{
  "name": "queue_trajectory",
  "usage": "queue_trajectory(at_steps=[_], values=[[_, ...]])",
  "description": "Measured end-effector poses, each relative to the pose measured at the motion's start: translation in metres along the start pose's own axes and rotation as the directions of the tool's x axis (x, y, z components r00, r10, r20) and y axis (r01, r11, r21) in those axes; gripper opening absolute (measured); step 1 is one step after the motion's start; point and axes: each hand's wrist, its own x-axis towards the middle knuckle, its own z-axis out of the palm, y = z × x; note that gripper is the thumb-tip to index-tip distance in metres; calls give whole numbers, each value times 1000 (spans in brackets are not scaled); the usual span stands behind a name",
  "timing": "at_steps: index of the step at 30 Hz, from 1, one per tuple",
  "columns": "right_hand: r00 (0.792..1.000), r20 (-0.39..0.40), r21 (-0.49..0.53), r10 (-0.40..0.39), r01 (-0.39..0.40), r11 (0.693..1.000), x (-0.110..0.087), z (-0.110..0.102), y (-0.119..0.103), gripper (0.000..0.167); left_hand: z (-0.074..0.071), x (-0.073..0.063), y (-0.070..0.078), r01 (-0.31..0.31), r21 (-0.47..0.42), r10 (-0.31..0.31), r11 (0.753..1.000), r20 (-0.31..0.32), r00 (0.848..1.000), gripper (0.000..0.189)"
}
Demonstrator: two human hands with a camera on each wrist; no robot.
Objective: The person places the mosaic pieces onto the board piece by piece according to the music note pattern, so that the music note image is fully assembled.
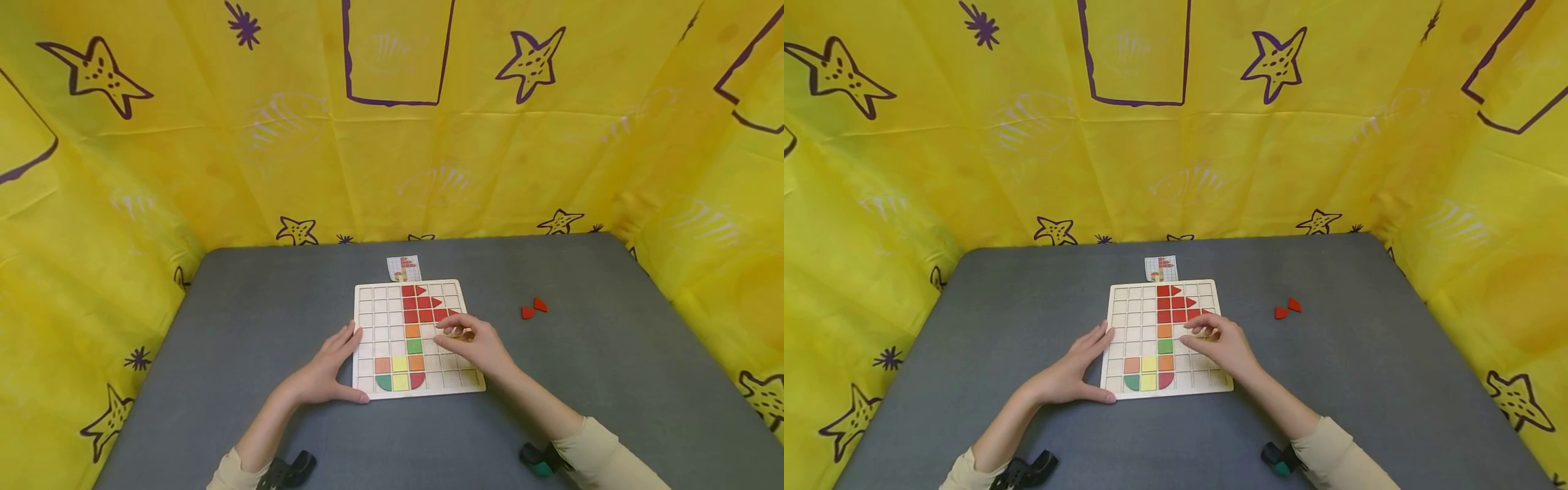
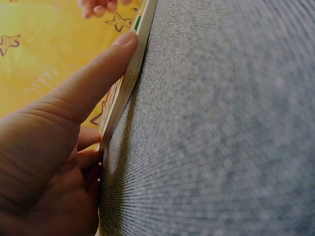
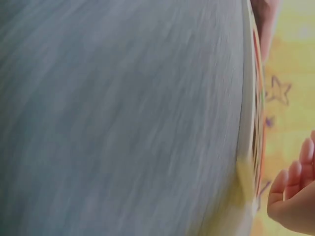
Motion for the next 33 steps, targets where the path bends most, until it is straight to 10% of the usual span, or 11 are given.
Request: queue_trajectory(at_steps=[13,33], values=[[972,-177,24,154,-152,988,1,-72,39,40,0,0,1,-2,1,2,1000,0,1000,118],[961,-261,-383,92,-191,904,1,-149,75,42,0,0,2,-19,-8,19,1000,-9,1000,117]])
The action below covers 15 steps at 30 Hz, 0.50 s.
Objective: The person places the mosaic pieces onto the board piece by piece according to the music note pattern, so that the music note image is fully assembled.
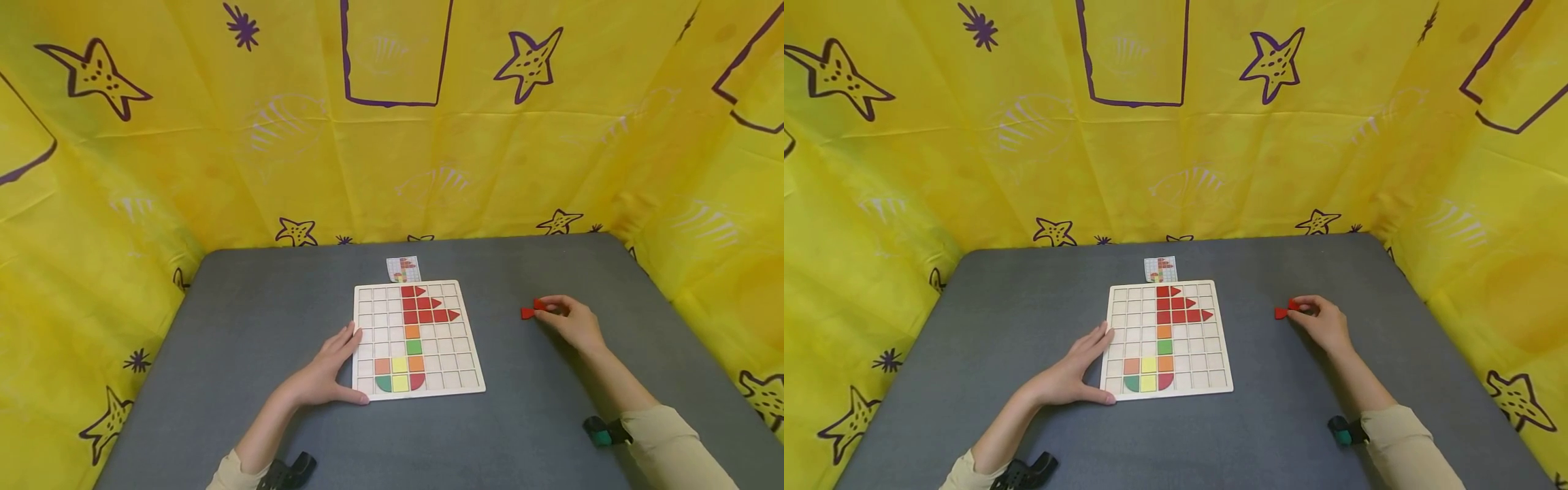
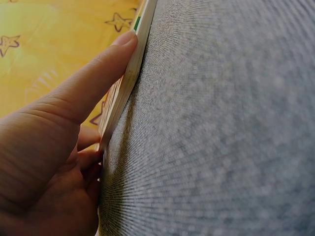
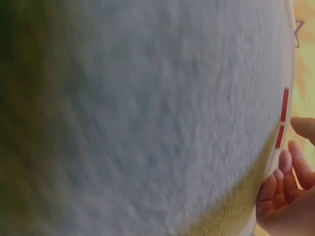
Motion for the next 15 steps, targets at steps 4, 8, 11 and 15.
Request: queue_trajectory(at_steps=[4,8,11,15], values=[[999,27,-39,-30,31,999,6,-1,4,41,0,0,0,12,0,-12,1000,6,1000,117],[998,36,-63,-60,62,996,10,0,5,41,1,0,0,26,-5,-26,1000,8,1000,117],[997,26,-80,-75,77,994,12,0,6,40,1,0,0,31,-7,-31,999,8,999,118],[997,14,-89,-70,71,993,14,1,6,36,1,0,-1,33,-8,-33,999,8,999,118]])
